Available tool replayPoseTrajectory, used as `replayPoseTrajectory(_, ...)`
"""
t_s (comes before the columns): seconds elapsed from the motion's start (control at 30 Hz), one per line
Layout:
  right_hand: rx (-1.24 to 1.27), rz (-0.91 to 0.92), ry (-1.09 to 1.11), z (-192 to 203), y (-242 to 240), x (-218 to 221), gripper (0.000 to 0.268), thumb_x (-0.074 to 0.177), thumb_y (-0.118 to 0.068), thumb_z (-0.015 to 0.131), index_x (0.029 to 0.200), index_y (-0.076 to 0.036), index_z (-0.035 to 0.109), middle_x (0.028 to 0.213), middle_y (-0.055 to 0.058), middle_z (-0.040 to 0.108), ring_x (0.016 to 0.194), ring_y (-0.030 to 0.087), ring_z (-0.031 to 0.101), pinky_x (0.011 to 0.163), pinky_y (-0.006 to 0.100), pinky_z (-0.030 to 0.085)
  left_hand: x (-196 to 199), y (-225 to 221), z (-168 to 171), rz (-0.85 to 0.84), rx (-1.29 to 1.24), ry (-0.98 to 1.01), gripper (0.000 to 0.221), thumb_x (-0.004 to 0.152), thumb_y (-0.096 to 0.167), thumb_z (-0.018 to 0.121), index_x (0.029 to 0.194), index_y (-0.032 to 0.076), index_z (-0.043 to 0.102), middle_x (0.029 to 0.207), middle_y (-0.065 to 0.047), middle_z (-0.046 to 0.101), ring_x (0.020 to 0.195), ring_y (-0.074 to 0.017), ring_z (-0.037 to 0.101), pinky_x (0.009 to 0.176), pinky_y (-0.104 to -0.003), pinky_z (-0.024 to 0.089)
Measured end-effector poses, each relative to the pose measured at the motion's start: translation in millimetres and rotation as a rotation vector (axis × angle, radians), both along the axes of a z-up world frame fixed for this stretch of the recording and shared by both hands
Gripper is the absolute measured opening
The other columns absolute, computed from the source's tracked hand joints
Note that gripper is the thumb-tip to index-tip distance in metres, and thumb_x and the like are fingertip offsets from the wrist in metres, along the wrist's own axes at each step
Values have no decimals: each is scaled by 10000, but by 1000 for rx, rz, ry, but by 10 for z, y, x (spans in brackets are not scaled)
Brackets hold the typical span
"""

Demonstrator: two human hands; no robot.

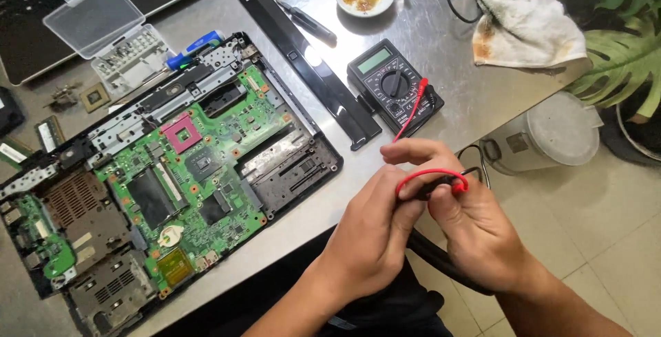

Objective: The person installs a motherboard into a laptop chassis and uses a digital multimeter to test for electrical continuity across various components.

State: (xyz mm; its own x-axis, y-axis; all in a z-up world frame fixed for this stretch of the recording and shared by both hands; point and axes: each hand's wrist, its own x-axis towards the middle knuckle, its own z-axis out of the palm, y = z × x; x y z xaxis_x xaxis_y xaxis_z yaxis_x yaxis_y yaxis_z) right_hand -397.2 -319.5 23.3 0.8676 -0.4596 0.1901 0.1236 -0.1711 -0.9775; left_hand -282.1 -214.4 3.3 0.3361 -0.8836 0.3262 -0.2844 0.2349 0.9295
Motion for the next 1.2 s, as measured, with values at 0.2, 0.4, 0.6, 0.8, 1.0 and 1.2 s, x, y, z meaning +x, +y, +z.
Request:
replayPoseTrajectory(0.2,223,-99,-88,-32,105,137,428,1098,-504,389,1149,-89,481,1471,298,462,1329,300,526,1100,407,461,7,-162,30,46,35,45,259,1059,254,498,1217,53,537,1091,-141,595,991,-290,610,874,-372,506)
replayPoseTrajectory(0.4,76,309,304,208,-405,-36,862,978,-527,602,1576,-62,192,1714,186,200,1595,293,228,1190,439,328,156,-216,6,124,-43,-39,295,1105,249,342,1134,22,528,1055,-164,585,947,-320,591,887,-401,494)
replayPoseTrajectory(0.6,-510,810,389,-32,-1964,-776,188,1012,-336,530,1122,-271,668,1219,-135,785,1106,42,773,786,222,641,165,-365,-214,229,-43,-388,290,1106,278,391,1056,68,584,1063,-89,647,994,-271,605,915,-430,412)
replayPoseTrajectory(0.8,-817,0,264,67,-1718,422,228,944,-44,727,1164,-60,668,1143,117,658,1040,233,651,959,304,500,69,-479,-260,275,178,-829,197,1034,148,451,987,163,642,1512,-58,572,1423,-319,508,1165,-431,342)
replayPoseTrajectory(1.0,-1153,469,223,82,-1741,1021,169,947,-180,689,1062,-56,697,1087,89,688,957,261,669,771,376,548,79,-513,-279,323,187,-850,248,1033,159,413,989,131,655,1512,-141,602,1448,-337,539,1158,-426,372)
replayPoseTrajectory(1.2,-1280,463,218,102,-1719,1044,169,943,-217,714,1024,-70,699,1008,48,690,890,242,648,696,373,538,22,-500,-328,395,139,-879,230,1033,141,440,924,121,641,1513,-153,605,1434,-336,559,1142,-429,396)
